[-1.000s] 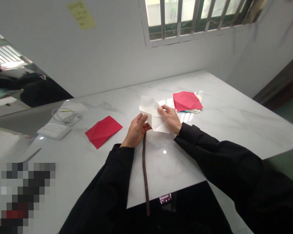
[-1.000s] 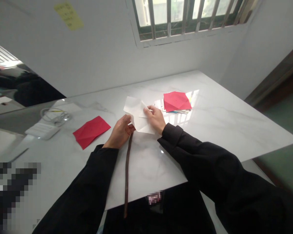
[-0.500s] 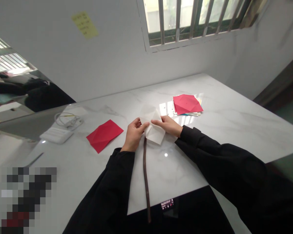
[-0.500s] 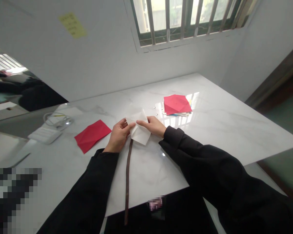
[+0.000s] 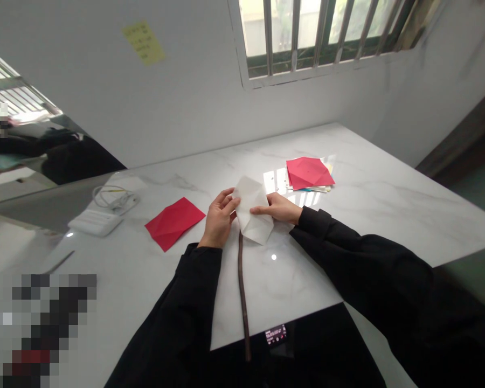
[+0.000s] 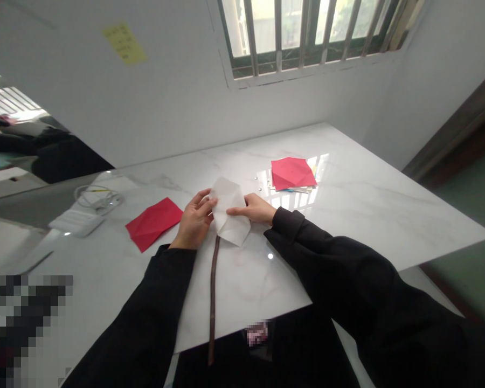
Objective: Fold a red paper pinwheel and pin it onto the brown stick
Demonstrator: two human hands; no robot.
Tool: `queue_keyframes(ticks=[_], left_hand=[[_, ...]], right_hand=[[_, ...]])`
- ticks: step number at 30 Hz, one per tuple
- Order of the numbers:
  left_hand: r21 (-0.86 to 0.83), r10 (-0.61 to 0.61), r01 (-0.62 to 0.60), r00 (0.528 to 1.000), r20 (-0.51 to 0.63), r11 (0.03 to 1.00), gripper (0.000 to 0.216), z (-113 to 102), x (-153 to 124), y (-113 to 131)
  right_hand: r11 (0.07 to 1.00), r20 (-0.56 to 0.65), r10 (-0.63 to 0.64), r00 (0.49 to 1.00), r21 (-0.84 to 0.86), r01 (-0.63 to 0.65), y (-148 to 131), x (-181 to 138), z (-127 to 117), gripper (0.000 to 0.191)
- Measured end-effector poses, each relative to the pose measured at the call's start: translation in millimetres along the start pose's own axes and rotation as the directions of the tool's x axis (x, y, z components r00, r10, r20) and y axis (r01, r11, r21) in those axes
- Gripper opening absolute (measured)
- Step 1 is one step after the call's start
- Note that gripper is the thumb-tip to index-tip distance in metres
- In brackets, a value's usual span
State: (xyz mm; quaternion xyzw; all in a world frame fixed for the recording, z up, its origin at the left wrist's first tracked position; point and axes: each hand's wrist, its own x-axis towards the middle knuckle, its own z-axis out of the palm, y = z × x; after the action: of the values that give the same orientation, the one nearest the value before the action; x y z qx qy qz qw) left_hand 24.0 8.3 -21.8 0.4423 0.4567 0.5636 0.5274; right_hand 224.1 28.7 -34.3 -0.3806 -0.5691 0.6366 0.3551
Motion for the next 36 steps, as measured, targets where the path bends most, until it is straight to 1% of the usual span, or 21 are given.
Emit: queue_keyframes(ticks=[3,5,8,11,13,16,20,23,26,29,33,36], left_hand=[[-0.016,-0.058,0.058,0.998,0.002,0.998,0.044,1,0,2],[-0.007,-0.050,0.051,0.999,0.007,0.999,0.038,1,-1,2],[0.037,-0.035,0.031,0.996,0.088,0.999,0.033,4,-4,4],[0.029,-0.047,0.043,0.984,0.169,0.999,0.039,7,-7,4],[0.013,-0.029,0.028,0.981,0.192,1.000,0.046,8,-8,2],[0.049,-0.011,0.002,0.984,0.180,0.999,0.051,6,-5,-4],[0.065,0.002,-0.008,0.995,0.101,0.998,0.047,2,2,-13],[0.077,0.005,-0.011,0.997,0.079,0.997,0.046,0,3,-15],[0.085,-0.005,-0.003,0.994,0.105,0.996,0.048,1,0,-11],[0.076,-0.010,0.001,0.993,0.120,0.997,0.054,4,-5,-3],[0.075,-0.074,0.062,0.982,0.172,0.995,0.067,6,-11,5],[0.119,-0.094,0.071,0.976,0.198,0.990,0.081,5,-12,3]], right_hand=[[0.999,0.036,0.034,0.999,0.017,-0.034,-1,0,-1,0.021],[0.999,0.034,0.034,0.999,0.007,-0.034,-2,1,-2,0.019],[0.999,-0.002,0.011,1.000,-0.046,-0.011,-2,1,-3,0.018],[0.998,-0.009,-0.001,1.000,-0.060,0.000,-1,1,-4,0.020],[1.000,0.004,0.010,1.000,-0.027,-0.010,0,1,-4,0.022],[0.999,0.014,0.034,0.999,0.032,-0.035,1,1,-2,0.024],[0.993,0.010,0.025,1.000,0.118,-0.026,0,2,-1,0.026],[0.982,-0.092,-0.029,0.995,0.182,0.046,1,6,-2,0.027],[0.986,-0.197,-0.068,0.978,0.136,0.096,3,9,-6,0.028],[0.990,-0.239,-0.080,0.968,0.091,0.104,4,10,-7,0.029],[0.984,-0.315,-0.059,0.947,0.141,0.108,4,10,-6,0.029],[0.983,-0.297,-0.052,0.954,0.156,0.102,3,9,-5,0.031]])
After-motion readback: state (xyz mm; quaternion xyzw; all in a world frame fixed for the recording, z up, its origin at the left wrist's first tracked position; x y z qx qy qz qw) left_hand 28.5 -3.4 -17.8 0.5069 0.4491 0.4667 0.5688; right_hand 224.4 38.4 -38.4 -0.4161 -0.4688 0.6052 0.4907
